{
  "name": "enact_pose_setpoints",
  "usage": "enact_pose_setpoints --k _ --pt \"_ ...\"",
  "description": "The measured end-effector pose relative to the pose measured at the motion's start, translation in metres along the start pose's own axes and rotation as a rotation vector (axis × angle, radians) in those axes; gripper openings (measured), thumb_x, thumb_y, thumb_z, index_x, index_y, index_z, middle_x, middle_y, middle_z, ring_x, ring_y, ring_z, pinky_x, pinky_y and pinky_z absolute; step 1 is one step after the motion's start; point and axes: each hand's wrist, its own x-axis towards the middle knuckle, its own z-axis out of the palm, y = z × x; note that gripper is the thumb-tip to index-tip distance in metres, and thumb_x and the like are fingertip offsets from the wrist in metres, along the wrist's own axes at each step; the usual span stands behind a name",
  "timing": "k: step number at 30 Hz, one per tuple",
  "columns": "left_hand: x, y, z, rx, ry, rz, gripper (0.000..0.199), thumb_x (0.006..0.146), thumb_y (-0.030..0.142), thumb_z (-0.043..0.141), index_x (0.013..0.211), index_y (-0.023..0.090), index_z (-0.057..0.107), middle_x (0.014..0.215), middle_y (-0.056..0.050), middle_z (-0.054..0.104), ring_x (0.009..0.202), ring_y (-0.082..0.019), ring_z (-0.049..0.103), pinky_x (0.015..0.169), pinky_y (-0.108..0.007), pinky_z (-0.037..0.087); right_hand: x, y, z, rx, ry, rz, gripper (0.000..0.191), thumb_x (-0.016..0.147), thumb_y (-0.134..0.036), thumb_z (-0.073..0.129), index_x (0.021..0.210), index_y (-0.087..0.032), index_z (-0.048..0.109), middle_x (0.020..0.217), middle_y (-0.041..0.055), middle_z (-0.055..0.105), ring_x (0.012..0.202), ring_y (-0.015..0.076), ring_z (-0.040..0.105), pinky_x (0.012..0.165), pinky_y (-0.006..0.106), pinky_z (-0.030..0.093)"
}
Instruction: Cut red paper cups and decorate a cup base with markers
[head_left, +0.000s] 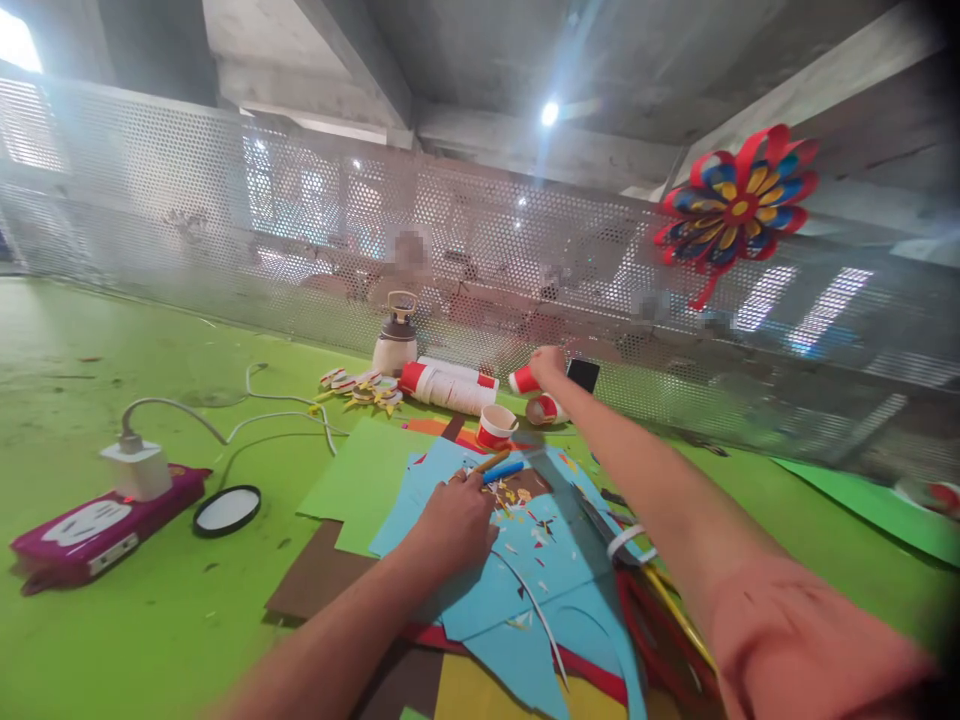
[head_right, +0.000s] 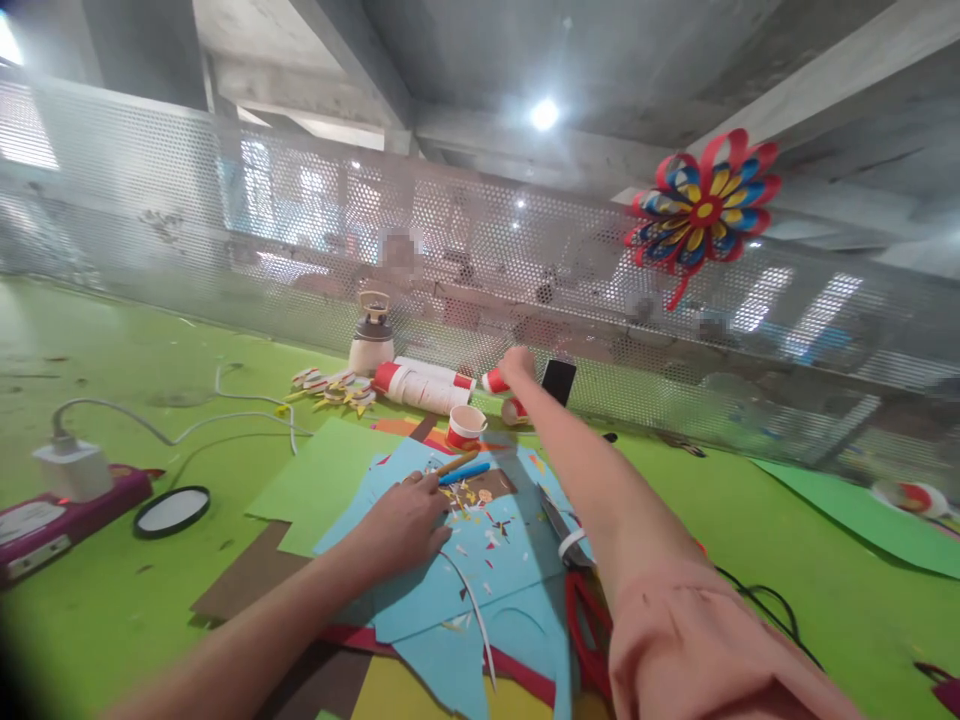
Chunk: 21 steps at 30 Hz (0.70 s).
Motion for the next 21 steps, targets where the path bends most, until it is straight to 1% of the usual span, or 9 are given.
enact_pose_setpoints --k 5,7,9,11,13,16,18,19,21 --pt "0.0 0.0 0.0 -0.026 0.024 0.006 0.024 0.082 0.027 0.058 0.096 0.014 0.072 0.112 -0.019 0.066 0.109 -0.037 0.06 0.088 -0.05 0.052 -0.002 0.054 -0.056 0.006 0.167 0.134 0.032 0.095 -0.033 0.059 0.124 -0.018 0.059 0.126 0.0097 0.061 0.106 0.023 0.063 0.089 0.044 0.054" --pt "0.0 0.0 0.001 -0.045 0.036 0.005 0.022 0.081 0.026 0.059 0.094 0.013 0.072 0.109 -0.019 0.067 0.107 -0.036 0.061 0.089 -0.05 0.051 -0.01 0.066 -0.065 0.033 0.196 0.144 0.032 0.095 -0.032 0.06 0.124 -0.018 0.059 0.127 0.0098 0.06 0.106 0.0233 0.063 0.089 0.045 0.054" --pt "-0.001 0.001 0.001 -0.074 0.056 0.003 0.019 0.082 0.026 0.059 0.091 0.015 0.072 0.106 -0.017 0.069 0.104 -0.034 0.063 0.089 -0.048 0.051 -0.02 0.066 -0.065 0.079 0.201 0.13 0.032 0.095 -0.032 0.06 0.124 -0.018 0.059 0.126 0.0096 0.061 0.106 0.023 0.063 0.089 0.045 0.054" --pt "0.0 0.001 -0.001 -0.123 0.109 -0.024 0.019 0.086 0.026 0.056 0.092 0.017 0.071 0.103 -0.014 0.069 0.099 -0.03 0.065 0.087 -0.044 0.052 -0.03 0.053 -0.061 0.14 0.19 0.088 0.032 0.095 -0.032 0.06 0.123 -0.017 0.059 0.125 0.0096 0.061 0.105 0.0228 0.063 0.088 0.044 0.054" --pt "0.003 -0.001 -0.005 -0.198 0.199 -0.081 0.021 0.09 0.027 0.052 0.098 0.018 0.069 0.099 -0.011 0.069 0.092 -0.025 0.066 0.083 -0.038 0.053 -0.042 0.03 -0.054 0.209 0.172 0.009 0.031 0.095 -0.032 0.059 0.123 -0.018 0.06 0.124 0.0093 0.062 0.104 0.0225 0.064 0.087 0.043 0.055" --pt "0.009 -0.009 -0.012 -0.299 0.342 -0.191 0.031 0.095 0.031 0.047 0.119 0.015 0.059 0.101 -0.01 0.066 0.09 -0.021 0.066 0.081 -0.034 0.054 -0.071 -0.009 -0.045 0.312 0.124 -0.157 0.028 0.096 -0.033 0.058 0.119 -0.018 0.062 0.122 0.0085 0.063 0.103 0.0219 0.064 0.087 0.042 0.055" --pt "0.011 -0.015 -0.017 -0.323 0.509 -0.272 0.046 0.094 0.035 0.05 0.134 0.012 0.045 0.115 -0.015 0.061 0.106 -0.025 0.062 0.089 -0.039 0.052 -0.098 -0.032 -0.042 0.373 0.065 -0.274 0.026 0.096 -0.032 0.058 0.116 -0.017 0.063 0.118 0.0078 0.065 0.1 0.0208 0.065 0.086 0.041 0.055" --pt "0.012 -0.018 -0.018 -0.333 0.649 -0.296 0.055 0.091 0.037 0.057 0.137 0.012 0.04 0.122 -0.018 0.057 0.116 -0.029 0.057 0.096 -0.044 0.05 -0.113 -0.042 -0.041 0.399 0.024 -0.329 0.024 0.096 -0.032 0.058 0.115 -0.017 0.064 0.114 0.0072 0.066 0.097 0.0195 0.065 0.085 0.04 0.055" --pt "0.012 -0.021 -0.02 -0.345 0.821 -0.251 0.075 0.083 0.039 0.069 0.143 0.013 0.033 0.134 -0.022 0.05 0.129 -0.034 0.047 0.104 -0.051 0.043 -0.143 -0.056 -0.04 0.44 -0.066 -0.42 0.022 0.092 -0.027 0.063 0.111 -0.017 0.066 0.098 0.0036 0.069 0.085 0.0175 0.066 0.079 0.037 0.055"
